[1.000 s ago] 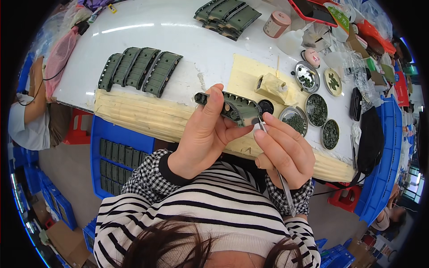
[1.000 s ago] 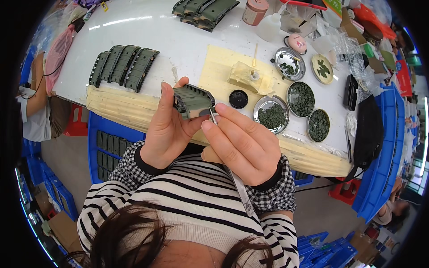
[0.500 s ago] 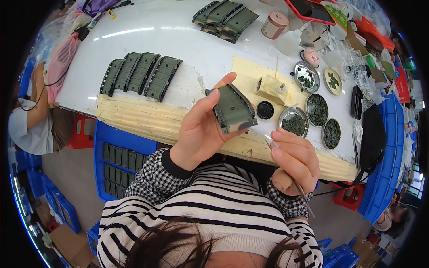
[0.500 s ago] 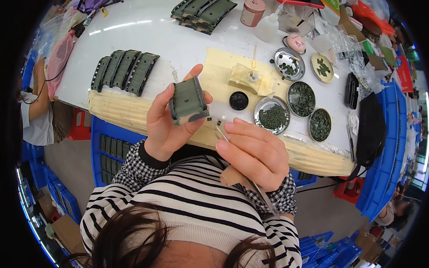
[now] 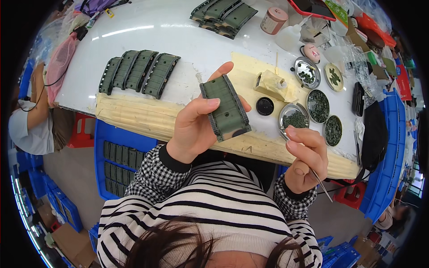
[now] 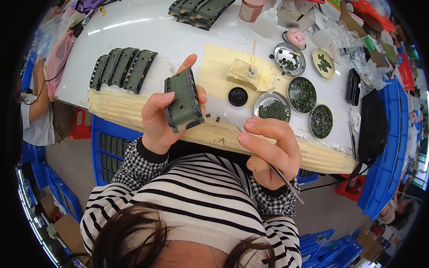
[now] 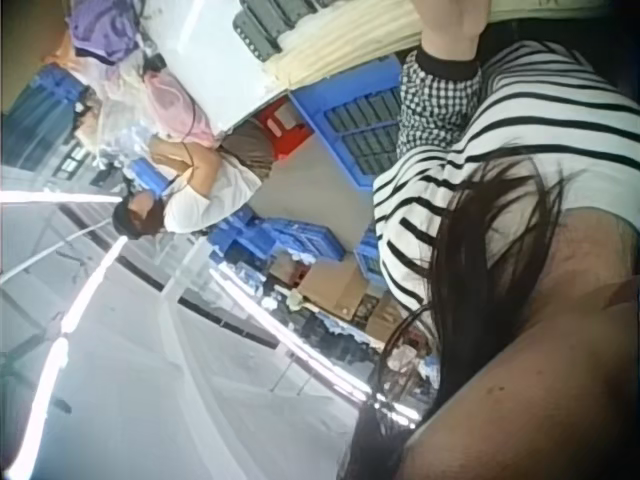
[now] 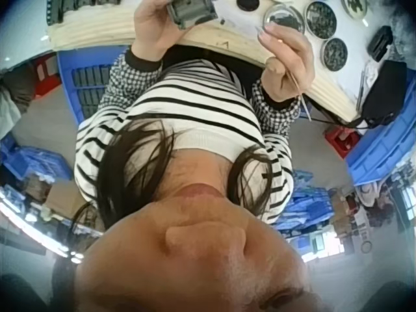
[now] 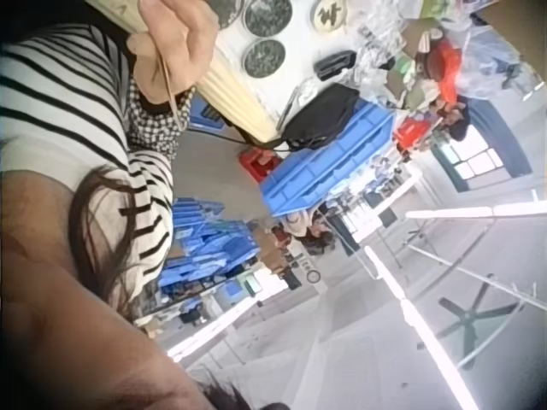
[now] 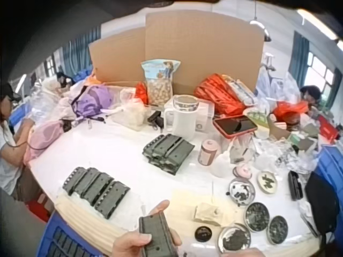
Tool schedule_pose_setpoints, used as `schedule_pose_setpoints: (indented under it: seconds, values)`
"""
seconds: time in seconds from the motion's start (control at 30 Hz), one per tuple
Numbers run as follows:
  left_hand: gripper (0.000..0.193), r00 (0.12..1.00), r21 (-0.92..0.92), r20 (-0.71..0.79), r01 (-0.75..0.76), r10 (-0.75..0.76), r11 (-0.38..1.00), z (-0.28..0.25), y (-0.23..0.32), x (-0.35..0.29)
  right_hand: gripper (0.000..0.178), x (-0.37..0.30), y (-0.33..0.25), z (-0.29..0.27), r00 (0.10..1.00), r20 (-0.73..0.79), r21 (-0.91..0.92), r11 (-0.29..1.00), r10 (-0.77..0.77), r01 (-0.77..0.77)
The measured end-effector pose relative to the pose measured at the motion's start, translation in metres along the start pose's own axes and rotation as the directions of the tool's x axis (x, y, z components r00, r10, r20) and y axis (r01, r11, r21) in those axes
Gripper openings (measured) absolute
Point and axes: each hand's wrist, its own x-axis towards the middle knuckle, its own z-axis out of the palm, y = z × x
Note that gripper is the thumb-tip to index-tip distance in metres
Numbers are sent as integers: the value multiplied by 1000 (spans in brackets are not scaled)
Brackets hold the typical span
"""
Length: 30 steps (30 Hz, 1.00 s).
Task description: Assembling plastic components into toy tank hulls at a factory workbench.
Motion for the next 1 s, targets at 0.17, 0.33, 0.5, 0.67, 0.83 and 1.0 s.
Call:
schedule_pose_setpoints:
  seconds: [0.17,0.33,0.5,0.67,0.83,1.0]
  values:
    - [85,1000,59,-2,-18,18,998,1,2,-1,24,-2,3,-7,995,-44,-56,994,87,-89]
    - [76,987,356,-153,97,-45,930,17,8,-8,21,-5,17,-20,909,-201,-60,922,364,-383]
    - [59,956,359,-256,230,-141,905,21,7,-12,12,-7,33,-27,930,-104,-307,878,352,-367]
    - [61,955,380,-272,220,-119,899,20,6,-14,10,0,40,-25,965,-70,-468,847,252,-255]
    - [68,981,426,-194,104,-21,899,20,4,-13,17,3,39,-27,958,-15,-518,817,288,-253]
    - [54,989,481,-147,53,21,875,19,-2,-13,18,2,41,-26,959,-4,-528,814,283,-242]
